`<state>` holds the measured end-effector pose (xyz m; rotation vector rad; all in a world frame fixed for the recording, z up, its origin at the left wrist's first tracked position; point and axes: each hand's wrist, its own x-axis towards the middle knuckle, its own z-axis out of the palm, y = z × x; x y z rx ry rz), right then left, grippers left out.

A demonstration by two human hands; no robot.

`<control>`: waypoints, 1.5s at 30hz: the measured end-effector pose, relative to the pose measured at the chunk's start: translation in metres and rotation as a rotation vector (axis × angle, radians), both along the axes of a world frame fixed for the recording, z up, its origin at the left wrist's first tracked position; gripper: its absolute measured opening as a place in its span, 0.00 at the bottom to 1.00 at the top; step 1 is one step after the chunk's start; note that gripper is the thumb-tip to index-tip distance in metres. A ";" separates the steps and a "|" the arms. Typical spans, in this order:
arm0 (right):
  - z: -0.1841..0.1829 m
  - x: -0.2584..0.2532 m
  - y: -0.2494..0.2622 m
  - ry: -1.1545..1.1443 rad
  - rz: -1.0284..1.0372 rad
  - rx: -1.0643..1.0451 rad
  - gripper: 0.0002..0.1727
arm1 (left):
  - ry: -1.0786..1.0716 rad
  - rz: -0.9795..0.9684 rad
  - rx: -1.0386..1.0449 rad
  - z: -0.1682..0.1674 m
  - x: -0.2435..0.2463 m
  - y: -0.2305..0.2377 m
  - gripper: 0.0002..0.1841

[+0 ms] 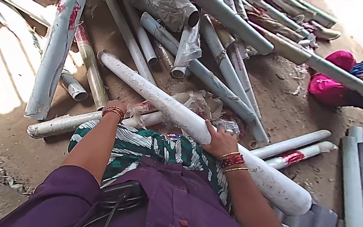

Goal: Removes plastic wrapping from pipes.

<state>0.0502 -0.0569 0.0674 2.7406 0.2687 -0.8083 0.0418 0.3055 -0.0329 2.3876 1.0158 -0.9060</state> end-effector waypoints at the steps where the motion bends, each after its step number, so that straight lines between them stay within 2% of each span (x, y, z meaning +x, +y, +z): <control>1: -0.001 0.000 -0.002 -0.001 0.008 -0.010 0.61 | 0.001 0.095 0.097 -0.010 -0.002 0.012 0.21; 4: 0.001 0.005 -0.004 0.027 0.006 -0.042 0.61 | 0.019 0.225 0.222 -0.020 0.000 0.033 0.20; 7: -0.001 0.000 0.000 -0.026 0.038 -0.036 0.60 | -0.026 0.096 0.189 -0.003 0.012 0.018 0.19; 10: -0.016 -0.023 -0.002 -0.208 0.141 0.025 0.58 | -0.190 -0.109 0.000 0.002 0.029 -0.026 0.21; 12: -0.030 -0.039 -0.003 -0.365 0.227 0.067 0.57 | -0.422 -0.226 -0.202 -0.011 0.043 -0.048 0.29; 14: -0.038 -0.047 -0.004 -0.458 0.268 0.082 0.56 | -0.654 -0.235 -0.405 -0.023 0.056 -0.070 0.32; 16: -0.041 -0.049 -0.005 -0.488 0.276 0.082 0.55 | -0.759 -0.216 -0.468 -0.032 0.061 -0.087 0.29; 20: -0.041 -0.047 -0.006 -0.477 0.262 0.082 0.55 | -0.909 -0.187 -0.483 -0.045 0.056 -0.098 0.10; 24: -0.044 -0.047 -0.007 -0.491 0.270 0.069 0.55 | -0.773 -0.203 -0.375 -0.032 0.055 -0.101 0.12; 26: -0.045 -0.048 -0.007 -0.503 0.274 0.067 0.54 | -0.679 -0.045 -0.332 -0.029 0.051 -0.102 0.14; 28: -0.046 -0.048 -0.007 -0.516 0.277 0.074 0.54 | -0.599 0.205 -0.313 -0.032 0.045 -0.096 0.15; 35: -0.042 -0.047 -0.007 -0.459 0.253 0.061 0.54 | -0.204 0.810 -0.073 -0.072 0.012 -0.031 0.23; 37: -0.040 -0.045 -0.007 -0.458 0.248 0.071 0.54 | -0.191 0.714 -0.099 -0.072 0.011 -0.034 0.23; 39: -0.040 -0.043 -0.008 -0.461 0.243 0.079 0.54 | -0.236 0.425 -0.136 -0.062 0.018 -0.048 0.22; 40: -0.041 -0.043 -0.007 -0.444 0.235 0.083 0.55 | -0.241 0.312 -0.145 -0.060 0.020 -0.053 0.25; 43: -0.034 -0.042 0.001 -0.307 0.166 0.087 0.55 | -0.290 0.152 -0.095 -0.042 0.020 -0.068 0.25; 45: -0.021 -0.036 0.001 -0.182 0.099 0.055 0.56 | -0.386 0.092 -0.132 -0.033 0.020 -0.078 0.22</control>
